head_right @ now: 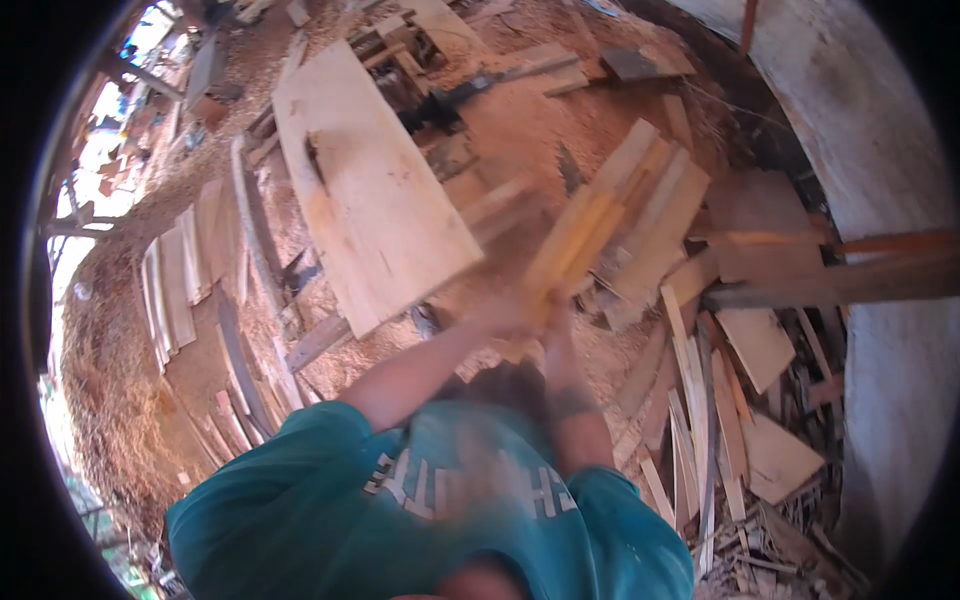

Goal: The person cuts small pieces of wood using a circular saw embedded in a table, repeatedly pushing the wood through the blade by hand and then gathering the cut pieces into a bundle.

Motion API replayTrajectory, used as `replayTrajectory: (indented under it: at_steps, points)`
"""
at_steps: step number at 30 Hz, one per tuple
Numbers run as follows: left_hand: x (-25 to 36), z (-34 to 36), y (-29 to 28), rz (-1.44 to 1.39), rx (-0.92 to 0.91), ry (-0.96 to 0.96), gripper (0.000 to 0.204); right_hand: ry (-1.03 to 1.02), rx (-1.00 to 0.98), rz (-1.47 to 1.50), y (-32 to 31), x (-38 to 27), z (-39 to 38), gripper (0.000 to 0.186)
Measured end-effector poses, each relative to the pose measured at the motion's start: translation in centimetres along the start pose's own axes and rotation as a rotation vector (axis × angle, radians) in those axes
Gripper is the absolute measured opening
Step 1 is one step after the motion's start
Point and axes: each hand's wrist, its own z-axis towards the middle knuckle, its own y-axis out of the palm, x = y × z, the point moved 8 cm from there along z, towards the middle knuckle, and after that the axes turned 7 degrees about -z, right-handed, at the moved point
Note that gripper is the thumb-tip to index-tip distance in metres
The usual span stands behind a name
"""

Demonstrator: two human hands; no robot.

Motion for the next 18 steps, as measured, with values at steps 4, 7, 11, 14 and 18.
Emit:
replayTrajectory:
  at_steps: [4, 7, 11, 14, 18]
  points:
    - [1.1, -3.3, -1.7, -0.041, 0.048, 0.177, 0.109, -0.184, 0.238, -0.232, 2.7, -1.1, -0.6, 0.061]
    - [2.1, -9.0, -6.3, -0.019, 0.138, 0.277, 0.097, -0.317, 0.233, -0.444, 8.4, -2.5, -2.6, 0.06]
    - [3.4, -18.5, -15.9, 0.003, 0.275, 0.337, 0.079, -0.14, -0.01, -0.308, 14.8, -5.9, -2.0, 0.056]
    - [-1.5, -21.9, -20.3, 0.012, 0.172, 0.202, 0.068, 0.002, 0.051, -0.212, 21.6, -7.4, -0.6, 0.054]
    - [-11.1, -20.2, -25.3, 0.292, 0.361, 0.225, 0.059, -0.005, 0.039, -0.427, 25.3, -2.8, 3.7, 0.053]
